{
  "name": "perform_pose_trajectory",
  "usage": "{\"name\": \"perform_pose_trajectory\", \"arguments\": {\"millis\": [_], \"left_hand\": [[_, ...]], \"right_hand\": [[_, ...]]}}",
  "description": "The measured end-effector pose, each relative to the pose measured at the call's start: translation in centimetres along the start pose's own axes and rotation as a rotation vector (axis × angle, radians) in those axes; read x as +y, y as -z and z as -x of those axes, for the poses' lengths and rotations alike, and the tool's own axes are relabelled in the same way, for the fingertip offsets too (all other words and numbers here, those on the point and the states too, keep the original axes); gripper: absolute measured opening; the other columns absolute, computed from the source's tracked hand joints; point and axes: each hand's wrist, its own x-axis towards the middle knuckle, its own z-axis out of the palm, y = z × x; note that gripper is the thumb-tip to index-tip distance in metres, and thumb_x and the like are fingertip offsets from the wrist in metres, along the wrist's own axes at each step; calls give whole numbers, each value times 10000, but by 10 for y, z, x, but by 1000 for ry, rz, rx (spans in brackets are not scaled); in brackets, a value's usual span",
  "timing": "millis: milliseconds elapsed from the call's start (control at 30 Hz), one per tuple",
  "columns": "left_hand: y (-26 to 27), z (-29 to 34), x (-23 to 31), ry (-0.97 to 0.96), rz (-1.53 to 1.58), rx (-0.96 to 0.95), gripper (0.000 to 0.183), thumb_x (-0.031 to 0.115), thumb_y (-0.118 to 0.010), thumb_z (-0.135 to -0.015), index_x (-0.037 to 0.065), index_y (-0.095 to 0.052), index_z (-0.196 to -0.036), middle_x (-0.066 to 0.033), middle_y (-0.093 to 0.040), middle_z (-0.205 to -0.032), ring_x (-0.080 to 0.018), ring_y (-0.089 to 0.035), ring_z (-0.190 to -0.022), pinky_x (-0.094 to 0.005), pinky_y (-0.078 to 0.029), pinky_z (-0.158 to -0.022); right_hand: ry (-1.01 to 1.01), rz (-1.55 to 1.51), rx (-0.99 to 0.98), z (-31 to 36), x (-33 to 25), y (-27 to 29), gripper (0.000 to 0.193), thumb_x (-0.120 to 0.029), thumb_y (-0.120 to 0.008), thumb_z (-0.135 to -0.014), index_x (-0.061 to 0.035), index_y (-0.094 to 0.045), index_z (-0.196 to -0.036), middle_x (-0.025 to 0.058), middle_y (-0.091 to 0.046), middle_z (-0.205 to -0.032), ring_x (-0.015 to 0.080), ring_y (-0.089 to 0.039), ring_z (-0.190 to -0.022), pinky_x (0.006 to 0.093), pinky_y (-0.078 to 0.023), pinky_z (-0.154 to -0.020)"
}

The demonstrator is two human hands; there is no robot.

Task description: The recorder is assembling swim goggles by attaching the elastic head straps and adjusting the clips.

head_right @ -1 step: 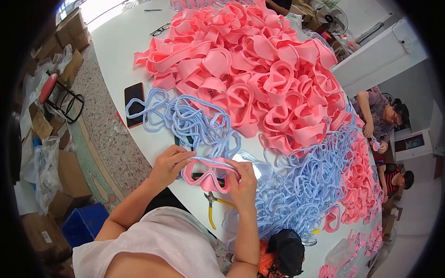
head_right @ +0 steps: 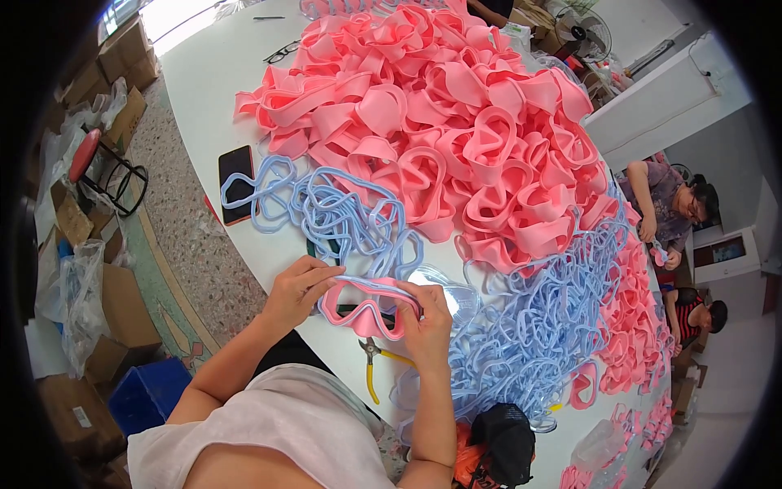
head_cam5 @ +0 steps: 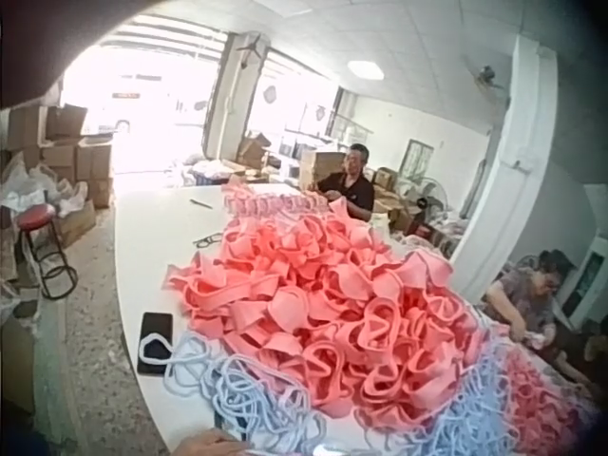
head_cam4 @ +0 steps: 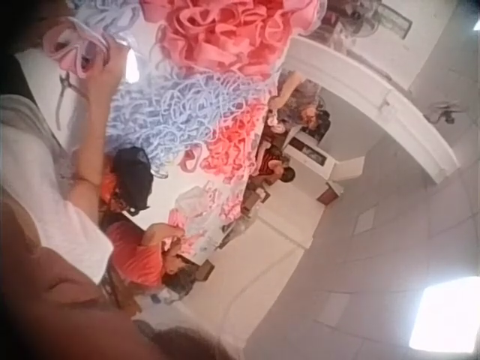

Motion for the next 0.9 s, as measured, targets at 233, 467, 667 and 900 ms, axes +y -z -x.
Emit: {"name": "perform_pose_trajectory", "arguments": {"millis": [233, 467, 667, 900], "left_hand": [[-5, -4, -15, 209, 140, -92, 213, 160, -550, -957, 15, -627, -1092, -31, -597, -909, -103, -549, -749, -243, -453, -672], [7, -11, -3, 530, 648, -202, 222, 159, -550, -959, -34, -600, -1058, -26, -621, -940, -68, -554, -835, -222, -453, -735], [9, -7, 3, 432, 508, -150, 246, 107, -651, -880, -14, -613, -1091, -30, -631, -925, -79, -567, -838, -225, -462, -709], [21, -5, 36, 95, -64, 42, 171, 29, -675, -808, 13, -659, -977, -88, -636, -868, -179, -604, -733, -297, -486, -639]], "right_hand": [[1, 117, 6, 1, -4, -3, 224, -101, -698, -820, -58, -683, -1039, 64, -516, -835, 187, -545, -742, 295, -448, -684], [13, 120, 14, 0, 0, -3, 200, -109, -699, -826, -52, -690, -1018, 64, -568, -849, 172, -552, -740, 277, -445, -675], [8, 107, 16, 1, 0, -5, 196, -75, -664, -843, -61, -682, -1038, 66, -517, -819, 185, -530, -707, 302, -440, -660], [7, 52, 12, 2, -23, -3, 202, -68, -665, -840, -63, -679, -1041, 62, -512, -818, 176, -524, -703, 299, -434, -654]]}}
